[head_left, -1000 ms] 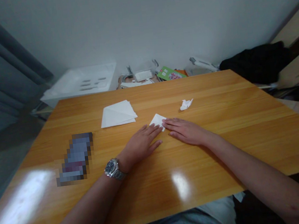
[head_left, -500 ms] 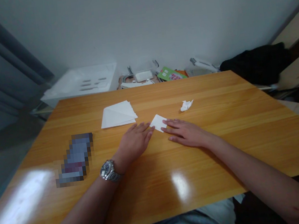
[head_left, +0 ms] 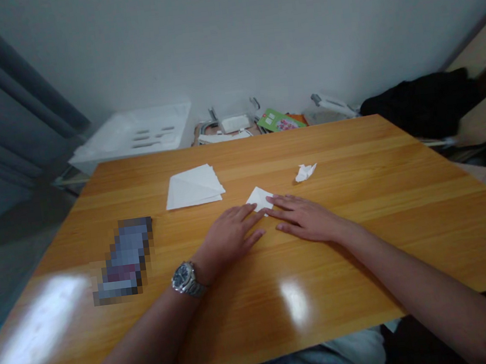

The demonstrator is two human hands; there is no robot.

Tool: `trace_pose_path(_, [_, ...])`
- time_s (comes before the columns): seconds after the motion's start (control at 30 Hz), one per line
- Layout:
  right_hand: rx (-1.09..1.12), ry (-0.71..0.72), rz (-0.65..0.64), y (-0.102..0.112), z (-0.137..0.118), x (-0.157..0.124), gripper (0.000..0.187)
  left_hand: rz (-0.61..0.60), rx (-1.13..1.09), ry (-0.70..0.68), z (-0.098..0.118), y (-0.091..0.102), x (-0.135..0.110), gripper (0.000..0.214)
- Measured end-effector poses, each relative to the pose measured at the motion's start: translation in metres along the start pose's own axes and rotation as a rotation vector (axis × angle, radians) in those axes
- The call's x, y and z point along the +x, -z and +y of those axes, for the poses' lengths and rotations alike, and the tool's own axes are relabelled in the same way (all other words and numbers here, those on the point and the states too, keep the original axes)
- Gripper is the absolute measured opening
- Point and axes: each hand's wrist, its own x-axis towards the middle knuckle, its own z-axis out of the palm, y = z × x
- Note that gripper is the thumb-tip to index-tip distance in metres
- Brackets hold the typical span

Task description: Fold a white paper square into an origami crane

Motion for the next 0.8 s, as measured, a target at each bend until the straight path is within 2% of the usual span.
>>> trace_pose_path(0.13, [0.035, -0.027, 0.000, 0.000, 0.001, 0.000, 0.048, -0.020, -0.007, 0.010, 0.003, -0.004, -0.003, 0.055])
trace_pose_path(0.3, [0.089, -0.078, -0.015, -0.001, 0.006, -0.001, 0.050, -0.030, -0.015, 0.001, 0.002, -0.003, -0.002, 0.050])
trace_pose_path(0.47, [0.072, -0.159, 0.047, -0.002, 0.015, -0.003, 0.051, -0.056, 0.018, 0.006, 0.006, 0.000, -0.001, 0.052])
trace_pose_path(0.8, [0.031, -0.141, 0.096, -0.003, 0.016, -0.001, 0.048, -0.039, 0.065, 0.016, 0.007, -0.002, 0.002, 0.049])
